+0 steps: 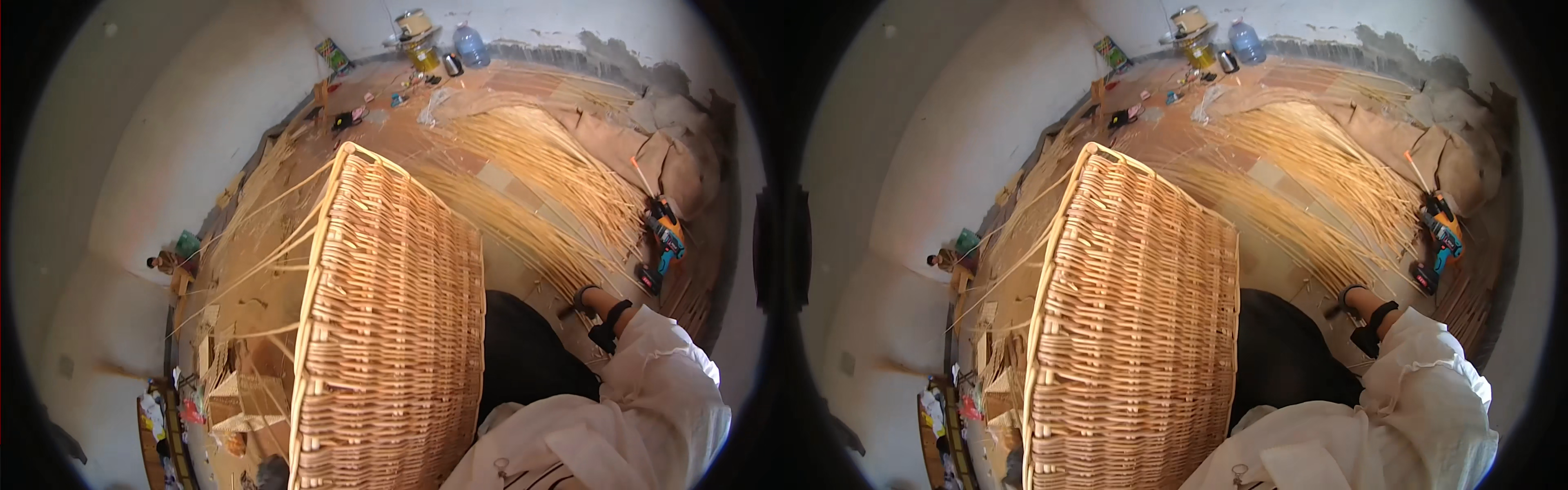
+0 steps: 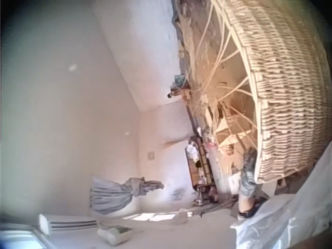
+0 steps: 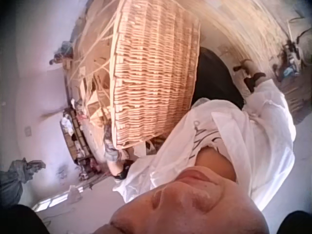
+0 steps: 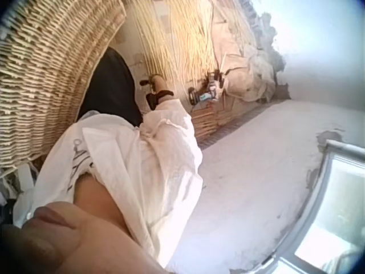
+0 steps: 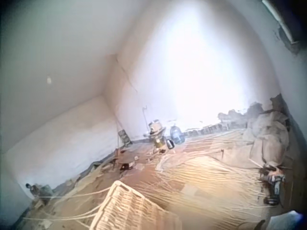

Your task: The person weaves long wooden rods into the structure of a large basket, using a wooden mallet to secure the pieces and shears to trim the excess material.

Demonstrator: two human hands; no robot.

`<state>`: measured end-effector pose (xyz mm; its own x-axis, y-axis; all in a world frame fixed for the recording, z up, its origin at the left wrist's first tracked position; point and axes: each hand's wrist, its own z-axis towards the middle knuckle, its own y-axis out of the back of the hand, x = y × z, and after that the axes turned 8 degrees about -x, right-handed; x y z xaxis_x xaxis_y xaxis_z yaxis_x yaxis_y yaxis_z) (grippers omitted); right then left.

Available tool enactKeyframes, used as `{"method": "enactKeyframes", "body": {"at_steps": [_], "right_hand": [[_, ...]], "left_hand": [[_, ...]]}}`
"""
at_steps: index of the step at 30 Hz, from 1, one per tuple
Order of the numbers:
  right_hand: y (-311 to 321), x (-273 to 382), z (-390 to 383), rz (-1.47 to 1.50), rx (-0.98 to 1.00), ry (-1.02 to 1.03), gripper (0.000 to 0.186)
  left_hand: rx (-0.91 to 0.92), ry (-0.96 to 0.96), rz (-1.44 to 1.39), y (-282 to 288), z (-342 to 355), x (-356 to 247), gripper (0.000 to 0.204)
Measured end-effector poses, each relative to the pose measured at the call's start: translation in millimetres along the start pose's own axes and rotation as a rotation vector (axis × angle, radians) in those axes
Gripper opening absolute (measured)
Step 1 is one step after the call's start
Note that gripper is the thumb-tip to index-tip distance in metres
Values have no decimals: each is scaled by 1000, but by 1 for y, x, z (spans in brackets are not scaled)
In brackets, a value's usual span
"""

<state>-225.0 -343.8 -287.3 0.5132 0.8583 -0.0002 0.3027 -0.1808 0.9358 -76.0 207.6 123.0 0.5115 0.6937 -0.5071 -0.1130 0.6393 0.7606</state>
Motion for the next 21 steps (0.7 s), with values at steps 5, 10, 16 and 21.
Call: {"method": "enactKeyframes", "body": {"at_steps": [5,10,16,21], "right_hand": [[169,66,9,597,-1122,89,37],[394,187,-27,291,-1245,1185,35],[402,218,-23,177,-1112,932,32],[402,203,-53,237,-1756,791,24]], "left_hand": [[-430,326,-1009,-92,-52,-14,66],[-427,628,-1054,-154,-118,13,61],[575,1125,-1387,-275,-221,87,53],[845,968,-1720,-321,-166,78,48]]}}
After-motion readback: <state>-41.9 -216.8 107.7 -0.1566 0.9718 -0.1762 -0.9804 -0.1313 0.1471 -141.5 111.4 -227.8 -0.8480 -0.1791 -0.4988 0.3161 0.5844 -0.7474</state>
